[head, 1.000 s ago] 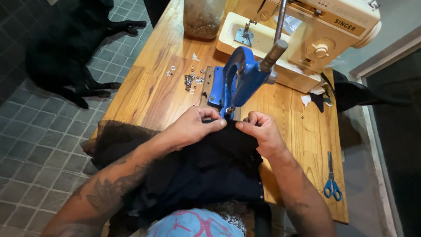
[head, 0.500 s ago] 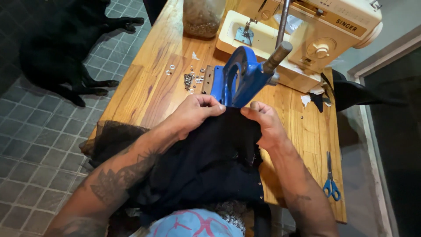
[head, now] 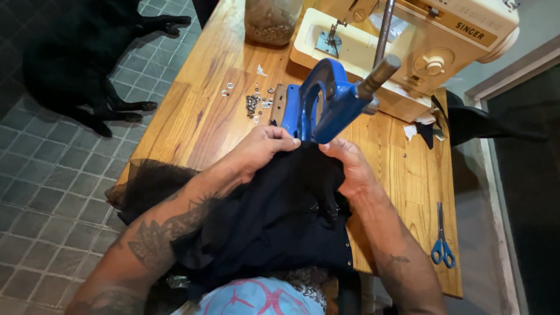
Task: Attaching metal snaps to a black fabric piece using a manual hand press
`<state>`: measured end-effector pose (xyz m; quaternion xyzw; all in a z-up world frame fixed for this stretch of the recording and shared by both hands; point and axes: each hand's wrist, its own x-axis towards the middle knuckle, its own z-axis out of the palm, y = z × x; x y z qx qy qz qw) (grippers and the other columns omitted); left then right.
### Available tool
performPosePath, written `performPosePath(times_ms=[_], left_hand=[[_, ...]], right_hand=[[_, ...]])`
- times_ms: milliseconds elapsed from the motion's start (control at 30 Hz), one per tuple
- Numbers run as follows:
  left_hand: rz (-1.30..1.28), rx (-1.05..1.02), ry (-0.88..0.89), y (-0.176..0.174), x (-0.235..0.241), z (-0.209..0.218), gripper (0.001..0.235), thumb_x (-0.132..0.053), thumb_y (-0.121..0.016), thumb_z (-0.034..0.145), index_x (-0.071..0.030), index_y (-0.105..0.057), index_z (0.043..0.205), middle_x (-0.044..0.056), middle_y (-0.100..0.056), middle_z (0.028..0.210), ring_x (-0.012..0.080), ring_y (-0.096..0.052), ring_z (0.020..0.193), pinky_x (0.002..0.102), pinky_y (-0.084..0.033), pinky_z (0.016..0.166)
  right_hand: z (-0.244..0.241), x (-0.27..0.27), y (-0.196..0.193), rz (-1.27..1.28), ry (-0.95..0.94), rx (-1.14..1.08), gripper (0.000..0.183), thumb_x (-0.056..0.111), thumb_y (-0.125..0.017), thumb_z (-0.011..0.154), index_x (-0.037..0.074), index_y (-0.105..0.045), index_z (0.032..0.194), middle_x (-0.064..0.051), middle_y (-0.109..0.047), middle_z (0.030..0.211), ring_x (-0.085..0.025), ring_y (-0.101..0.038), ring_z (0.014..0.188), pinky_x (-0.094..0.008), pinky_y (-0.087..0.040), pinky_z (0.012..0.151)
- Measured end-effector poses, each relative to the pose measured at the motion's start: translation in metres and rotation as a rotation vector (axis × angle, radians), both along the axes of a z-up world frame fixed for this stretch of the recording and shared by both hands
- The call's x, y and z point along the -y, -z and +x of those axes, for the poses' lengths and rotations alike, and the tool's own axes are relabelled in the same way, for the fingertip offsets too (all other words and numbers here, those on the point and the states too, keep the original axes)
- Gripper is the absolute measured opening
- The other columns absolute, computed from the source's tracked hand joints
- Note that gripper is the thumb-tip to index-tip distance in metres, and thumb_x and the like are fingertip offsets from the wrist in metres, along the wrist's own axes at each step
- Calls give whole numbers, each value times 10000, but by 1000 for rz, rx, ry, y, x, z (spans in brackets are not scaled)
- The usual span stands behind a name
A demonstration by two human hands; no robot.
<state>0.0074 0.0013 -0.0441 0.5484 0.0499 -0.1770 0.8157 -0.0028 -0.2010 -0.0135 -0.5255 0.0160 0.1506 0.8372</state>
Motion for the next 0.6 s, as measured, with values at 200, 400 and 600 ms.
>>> performPosePath(times_ms=[200, 400, 600], left_hand=[[-31, -27, 2, 10, 4, 5, 104, -132, -771, 759, -51, -706, 749, 99, -626, 563, 173, -660, 463, 268, -562, 407], [12, 0, 3, 12, 7, 10, 87, -136, -763, 749, -68, -708, 741, 86, -612, 558, 157, -643, 461, 248, -548, 408], [50, 43, -24, 12, 9, 6, 76, -126, -763, 739, -70, -713, 746, 72, -592, 572, 134, -619, 472, 232, -515, 413]], right_hand=[[3, 5, 14, 10, -8, -55, 142, 21, -760, 807, 60, -650, 727, -59, -596, 601, -151, -647, 530, -286, -571, 546], [9, 7, 24, -15, 6, -26, 186, 5, -757, 795, 52, -613, 685, -57, -560, 554, -143, -615, 468, -260, -540, 480], [10, 8, 17, -162, 58, 157, 230, 45, -789, 812, 54, -578, 722, -15, -512, 540, -61, -563, 467, -182, -493, 464]])
